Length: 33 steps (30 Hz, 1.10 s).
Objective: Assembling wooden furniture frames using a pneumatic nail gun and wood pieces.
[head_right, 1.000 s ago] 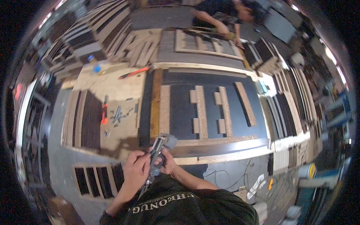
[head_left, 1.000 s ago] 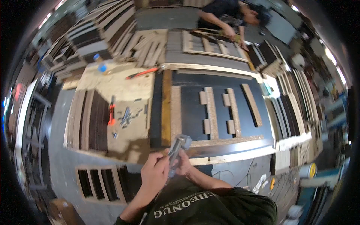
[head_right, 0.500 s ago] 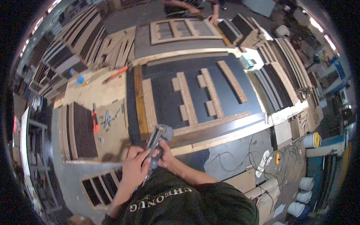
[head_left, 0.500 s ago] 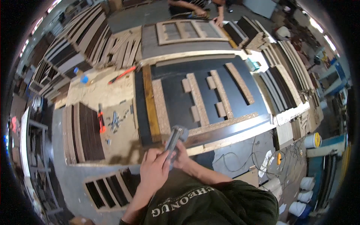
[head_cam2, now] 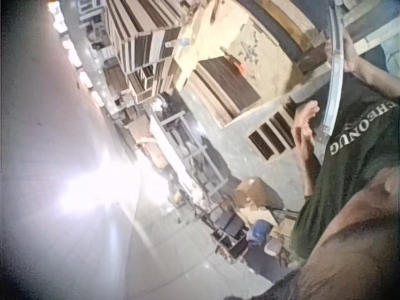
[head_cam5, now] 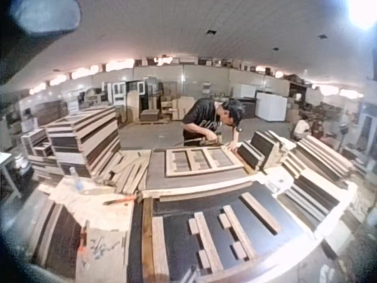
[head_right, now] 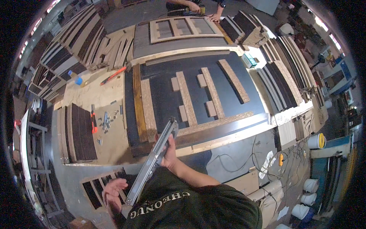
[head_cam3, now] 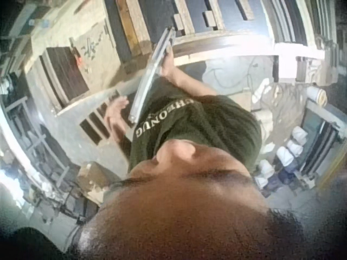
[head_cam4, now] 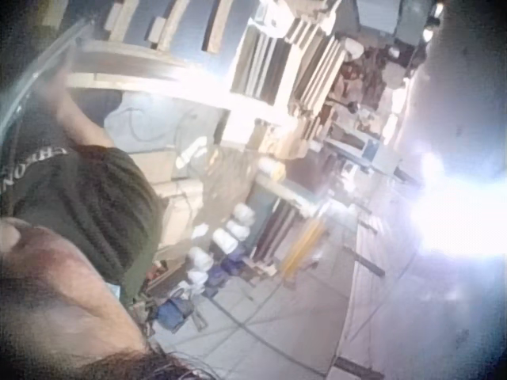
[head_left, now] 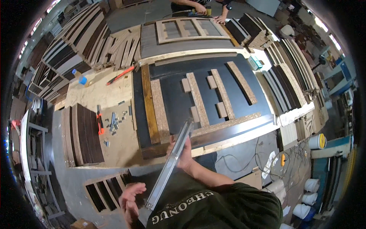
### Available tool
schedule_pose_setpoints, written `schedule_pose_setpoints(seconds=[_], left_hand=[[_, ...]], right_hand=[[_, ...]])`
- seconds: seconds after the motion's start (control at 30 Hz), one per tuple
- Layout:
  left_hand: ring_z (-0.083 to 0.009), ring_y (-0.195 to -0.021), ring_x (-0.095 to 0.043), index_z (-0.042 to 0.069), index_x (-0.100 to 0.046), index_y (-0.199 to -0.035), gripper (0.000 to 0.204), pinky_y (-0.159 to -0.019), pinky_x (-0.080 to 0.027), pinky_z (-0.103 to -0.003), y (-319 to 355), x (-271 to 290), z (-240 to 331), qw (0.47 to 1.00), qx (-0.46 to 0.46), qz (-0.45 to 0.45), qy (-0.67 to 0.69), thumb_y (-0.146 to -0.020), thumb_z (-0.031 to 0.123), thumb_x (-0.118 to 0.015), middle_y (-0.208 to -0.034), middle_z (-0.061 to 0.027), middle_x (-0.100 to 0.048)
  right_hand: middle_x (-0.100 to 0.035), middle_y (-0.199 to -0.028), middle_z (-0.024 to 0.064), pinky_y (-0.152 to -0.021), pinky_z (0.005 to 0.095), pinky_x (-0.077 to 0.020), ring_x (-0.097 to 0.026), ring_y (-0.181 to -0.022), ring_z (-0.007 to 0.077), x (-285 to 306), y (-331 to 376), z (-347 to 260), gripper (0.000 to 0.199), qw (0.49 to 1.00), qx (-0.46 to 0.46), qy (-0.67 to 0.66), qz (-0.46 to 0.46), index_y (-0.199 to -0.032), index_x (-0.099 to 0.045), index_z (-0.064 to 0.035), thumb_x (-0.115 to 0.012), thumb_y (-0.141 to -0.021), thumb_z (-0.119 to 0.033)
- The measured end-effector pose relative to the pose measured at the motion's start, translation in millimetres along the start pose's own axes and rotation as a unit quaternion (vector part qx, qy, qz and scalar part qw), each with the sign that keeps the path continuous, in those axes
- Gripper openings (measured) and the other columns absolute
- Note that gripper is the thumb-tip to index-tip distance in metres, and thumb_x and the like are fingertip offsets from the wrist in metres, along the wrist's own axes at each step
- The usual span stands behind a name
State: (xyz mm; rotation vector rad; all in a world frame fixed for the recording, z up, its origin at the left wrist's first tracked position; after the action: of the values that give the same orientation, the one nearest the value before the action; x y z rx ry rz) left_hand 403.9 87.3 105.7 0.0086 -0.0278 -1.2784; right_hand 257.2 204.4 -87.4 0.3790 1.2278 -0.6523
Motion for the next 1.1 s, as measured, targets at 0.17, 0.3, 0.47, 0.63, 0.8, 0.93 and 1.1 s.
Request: schedule_pose_setpoints(seconds=[0.17, 0.3, 0.47, 0.63, 0.8, 0.93, 1.1], left_hand=[[-0.0264, -0.099, -0.055, -0.011, -0.056, -0.107, 0.085, -0.092, -0.04, -0.037, 0.7, -29.9, 2.1, 0.997, -0.011, -0.049, -0.056, -0.091, 0.067, -0.026, -0.108, -0.0199, -0.053], [-0.0274, -0.093, -0.056, -0.009, -0.064, -0.098, 0.084, -0.084, -0.042, -0.036, 2.1, -23.3, -1.8, 0.998, -0.011, -0.009, -0.056, -0.086, 0.069, -0.036, -0.098, -0.0204, -0.061], [-0.0284, -0.092, -0.056, -0.008, -0.064, -0.096, 0.087, -0.085, -0.041, -0.037, -1.6, -28.8, 7.4, 0.99, -0.096, 0.023, -0.096, -0.084, 0.072, -0.034, -0.095, -0.0198, -0.06], [-0.0285, -0.092, -0.056, -0.006, -0.063, -0.099, 0.076, -0.084, -0.042, -0.038, -13.5, -25.2, -8.2, 0.981, -0.114, 0.093, -0.124, -0.087, 0.065, -0.039, -0.097, -0.0183, -0.06], [-0.0265, -0.094, -0.055, -0.006, -0.06, -0.105, 0.069, -0.085, -0.042, -0.037, -17.6, -41.2, -25.2, 0.984, -0.139, 0.065, -0.089, -0.086, 0.059, -0.048, -0.101, -0.0181, -0.059], [-0.0264, -0.1, -0.055, -0.005, -0.051, -0.121, 0.07, -0.087, -0.043, -0.037, -46.5, -29.7, -23.5, 0.978, -0.149, 0.132, -0.064, -0.086, 0.057, -0.049, -0.114, -0.018, -0.053], [-0.0299, -0.108, -0.053, -0.004, -0.042, -0.13, 0.065, -0.093, -0.042, -0.04, -70.4, -53.7, -30.7, 0.989, -0.109, -0.011, -0.104, -0.087, 0.043, -0.055, -0.125, -0.0199, -0.048]], right_hand=[[-0.05, -0.066, -0.0044, -0.06, 0.0338, -0.0471, -0.051, -0.06, 0.0131, 5.3, 6.6, -1.4, 0.061, 0.974, 0.057, 0.132, 0.177, -0.107, -0.057, -0.0168, -0.063, -0.072, -0.067], [-0.044, -0.061, -0.0073, -0.057, 0.0302, -0.0424, -0.046, -0.056, 0.013, -0.7, 3.8, 3.9, 0.058, 0.992, 0.021, 0.034, 0.116, -0.104, -0.056, -0.017, -0.06, -0.075, -0.067], [-0.041, -0.06, -0.006, -0.057, 0.0297, -0.0428, -0.044, -0.055, 0.0125, -6.5, 4.2, -6.0, 0.053, 0.981, 0.049, 0.124, 0.138, -0.094, -0.055, -0.0178, -0.057, -0.078, -0.068], [-0.038, -0.055, -0.005, -0.053, 0.0277, -0.0427, -0.044, -0.052, 0.0109, -28.0, 7.6, 8.1, 0.051, 0.966, 0.051, 0.188, 0.172, -0.066, -0.043, -0.0177, -0.056, -0.08, -0.065], [-0.041, -0.057, -0.0046, -0.05, 0.0243, -0.0396, -0.044, -0.051, 0.0095, -35.7, 16.7, 27.5, 0.043, 0.942, 0.026, 0.257, 0.216, -0.083, -0.056, -0.0139, -0.059, -0.082, -0.056], [-0.043, -0.059, -0.0046, -0.058, 0.0289, -0.048, -0.045, -0.052, 0.0086, -15.9, 19.6, 44.6, 0.038, 0.908, -0.016, 0.326, 0.261, -0.087, -0.052, -0.0123, -0.053, -0.09, -0.05], [-0.046, -0.06, -0.004, -0.06, 0.0319, -0.0501, -0.047, -0.052, 0.0089, -4.5, 25.1, 35.3, 0.039, 0.942, -0.012, 0.222, 0.25, -0.082, -0.05, -0.0145, -0.056, -0.088, -0.053]])
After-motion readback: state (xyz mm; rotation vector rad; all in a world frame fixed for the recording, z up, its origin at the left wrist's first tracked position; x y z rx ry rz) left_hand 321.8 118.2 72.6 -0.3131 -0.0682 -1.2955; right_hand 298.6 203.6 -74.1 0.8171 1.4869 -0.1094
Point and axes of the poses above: each hand's wrist, its own y-axis away from the middle knuckle, its own x-axis out of the back of the hand, z = x × y, the point moved 9 cm from there along -y, towards the middle knuckle
